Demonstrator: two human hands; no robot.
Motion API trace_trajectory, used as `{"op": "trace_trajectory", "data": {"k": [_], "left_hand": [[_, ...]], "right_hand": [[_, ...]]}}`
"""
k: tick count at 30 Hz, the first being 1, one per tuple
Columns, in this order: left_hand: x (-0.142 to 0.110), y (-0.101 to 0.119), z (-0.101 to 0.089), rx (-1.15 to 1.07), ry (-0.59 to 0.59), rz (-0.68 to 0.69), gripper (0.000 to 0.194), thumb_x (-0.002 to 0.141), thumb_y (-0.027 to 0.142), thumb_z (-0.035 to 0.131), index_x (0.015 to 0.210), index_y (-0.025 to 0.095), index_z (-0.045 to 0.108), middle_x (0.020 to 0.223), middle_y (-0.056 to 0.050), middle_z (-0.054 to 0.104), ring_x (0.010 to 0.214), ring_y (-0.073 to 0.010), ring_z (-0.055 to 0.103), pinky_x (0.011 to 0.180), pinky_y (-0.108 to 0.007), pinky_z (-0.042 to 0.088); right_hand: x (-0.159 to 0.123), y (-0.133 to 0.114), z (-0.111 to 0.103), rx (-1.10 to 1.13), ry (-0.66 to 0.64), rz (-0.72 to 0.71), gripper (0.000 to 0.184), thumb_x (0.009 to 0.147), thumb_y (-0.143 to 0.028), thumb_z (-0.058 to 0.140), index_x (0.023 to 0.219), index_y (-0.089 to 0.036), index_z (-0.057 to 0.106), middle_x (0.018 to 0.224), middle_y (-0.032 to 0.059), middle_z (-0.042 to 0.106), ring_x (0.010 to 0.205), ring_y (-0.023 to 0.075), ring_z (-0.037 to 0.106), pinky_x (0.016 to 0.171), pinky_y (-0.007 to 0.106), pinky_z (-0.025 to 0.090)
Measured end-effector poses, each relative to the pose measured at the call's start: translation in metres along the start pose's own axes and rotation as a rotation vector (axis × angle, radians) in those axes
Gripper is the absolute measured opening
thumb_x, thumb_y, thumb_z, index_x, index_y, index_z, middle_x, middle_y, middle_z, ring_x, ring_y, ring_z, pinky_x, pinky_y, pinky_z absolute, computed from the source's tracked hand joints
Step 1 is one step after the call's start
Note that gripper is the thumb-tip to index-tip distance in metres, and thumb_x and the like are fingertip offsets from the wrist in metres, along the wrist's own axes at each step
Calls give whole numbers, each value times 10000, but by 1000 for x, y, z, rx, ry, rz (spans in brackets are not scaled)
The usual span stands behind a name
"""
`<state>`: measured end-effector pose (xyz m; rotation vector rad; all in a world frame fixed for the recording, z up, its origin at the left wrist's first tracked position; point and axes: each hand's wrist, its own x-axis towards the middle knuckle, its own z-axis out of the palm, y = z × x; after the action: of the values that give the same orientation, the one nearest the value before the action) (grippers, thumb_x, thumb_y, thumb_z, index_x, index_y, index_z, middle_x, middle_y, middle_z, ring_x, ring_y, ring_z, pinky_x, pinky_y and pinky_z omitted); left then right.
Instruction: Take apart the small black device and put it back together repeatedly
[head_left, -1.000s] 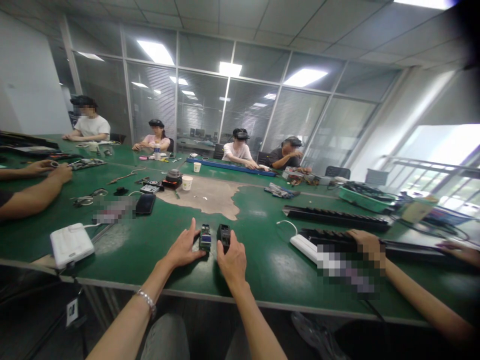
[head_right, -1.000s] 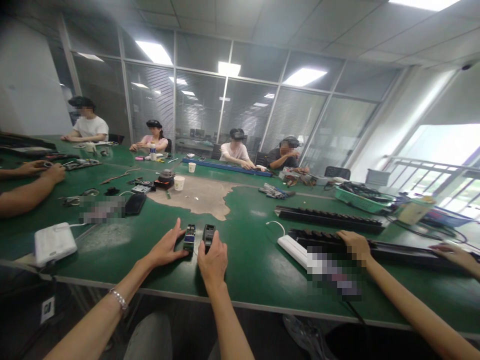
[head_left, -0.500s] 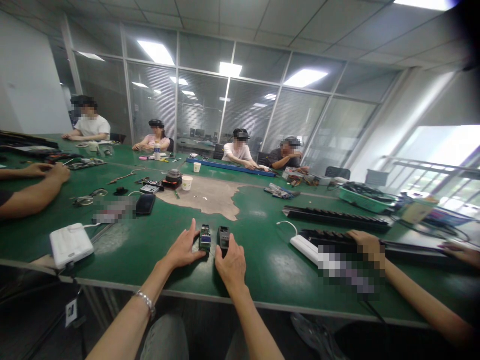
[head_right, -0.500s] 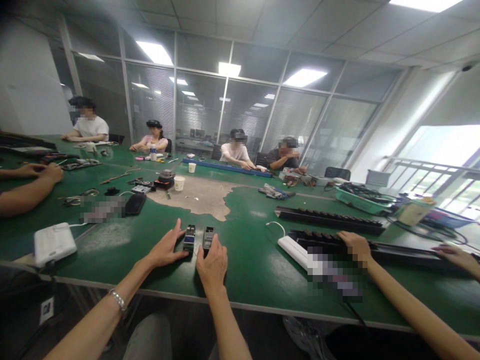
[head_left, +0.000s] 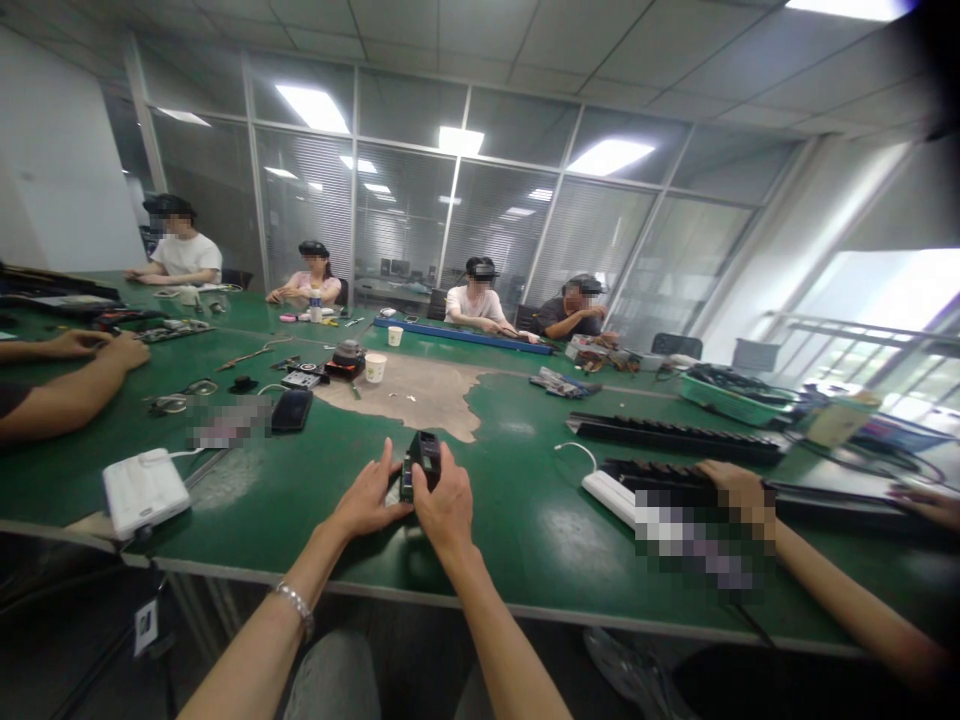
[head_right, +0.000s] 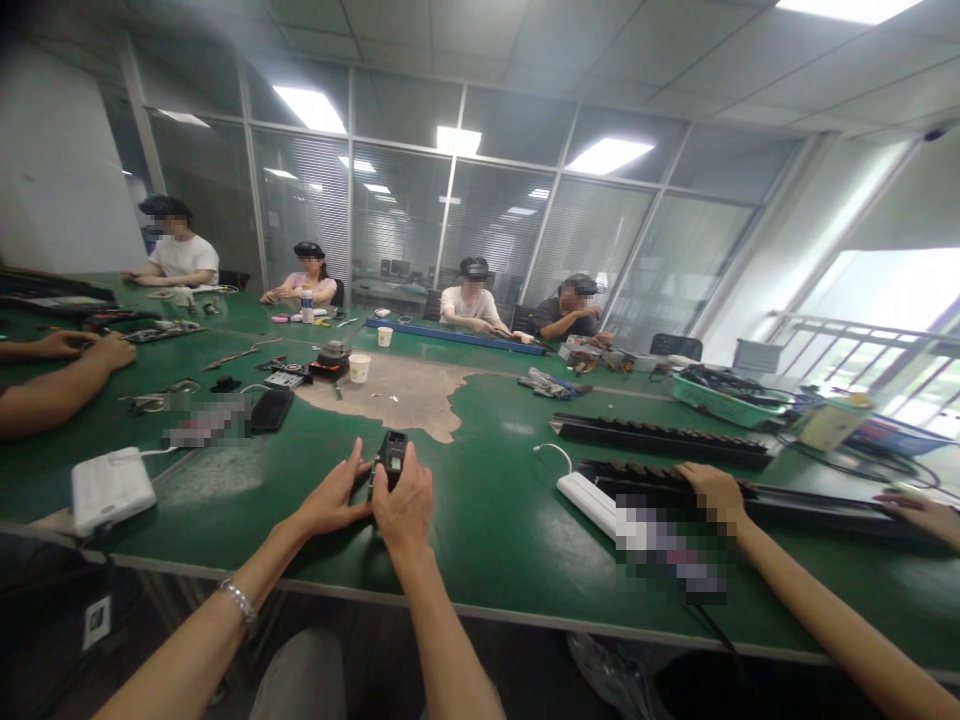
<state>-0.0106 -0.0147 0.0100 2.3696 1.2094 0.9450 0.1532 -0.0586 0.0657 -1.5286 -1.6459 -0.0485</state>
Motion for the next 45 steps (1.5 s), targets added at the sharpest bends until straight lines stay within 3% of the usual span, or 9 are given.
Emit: {"op": "trace_trajectory", "data": {"k": [10, 13, 20, 25, 32, 38, 42, 45], "left_hand": [[1, 2, -1, -43, -2, 31, 1136, 795, 352, 646, 1443, 195, -274, 1374, -121, 499, 1286, -293, 432, 1098, -546, 248], [0, -1, 1, -31, 12, 6, 1116, 781, 309, 630, 1454, 179, -251, 1426, -161, 430, 1313, -302, 402, 1096, -538, 262], [0, -4, 3, -9, 50, 39, 1083, 770, 255, 596, 1464, 153, -228, 1515, -213, 256, 1367, -329, 319, 1091, -534, 285], [0, -4, 3, 8, 28, 32, 1085, 759, 234, 600, 1468, 147, -216, 1485, -211, 324, 1340, -323, 365, 1090, -530, 285], [-1, 2, 0, -11, 1, -27, 1080, 777, 237, 593, 1459, 154, -240, 1452, -187, 399, 1328, -298, 395, 1102, -523, 263], [0, 6, -4, -22, 0, 8, 1195, 761, 376, 687, 1441, 193, -279, 1426, -136, 451, 1300, -297, 418, 1098, -527, 245], [0, 7, -5, -15, -16, -21, 1215, 752, 444, 715, 1461, 171, -233, 1417, -145, 464, 1329, -317, 373, 1088, -510, 245], [0, 7, -5, -11, -22, -39, 1213, 747, 450, 720, 1469, 160, -211, 1414, -152, 467, 1329, -328, 369, 1081, -500, 249]], "right_hand": [[2, -17, 14, -88, -107, 83, 618, 870, -381, 531, 1386, -65, 406, 1066, 169, 645, 1009, 281, 566, 837, 348, 418], [-1, -18, 16, -97, -133, 67, 612, 866, -368, 528, 1390, -80, 398, 1052, 157, 649, 997, 274, 566, 832, 348, 419], [-22, -12, 26, -152, -148, 27, 620, 842, -326, 537, 1382, -48, 409, 1167, 188, 607, 1011, 288, 553, 854, 370, 426], [-26, -11, 28, -174, -148, 20, 633, 848, -354, 534, 1378, -31, 410, 1198, 197, 592, 1018, 293, 552, 869, 372, 423], [-17, -14, 23, -154, -169, 110, 637, 861, -406, 530, 1369, -39, 419, 987, 173, 658, 954, 306, 592, 790, 365, 437], [0, -19, 7, -75, -53, 115, 642, 883, -402, 504, 1401, -43, 381, 1035, 186, 645, 968, 286, 599, 821, 348, 426], [10, -2, -7, -47, 39, 108, 624, 903, -425, 466, 1402, -57, 386, 1094, 191, 630, 983, 284, 590, 847, 356, 416], [3, 22, -9, -82, 39, 152, 651, 890, -436, 480, 1400, -44, 388, 1088, 200, 627, 964, 288, 592, 848, 365, 417]]}}
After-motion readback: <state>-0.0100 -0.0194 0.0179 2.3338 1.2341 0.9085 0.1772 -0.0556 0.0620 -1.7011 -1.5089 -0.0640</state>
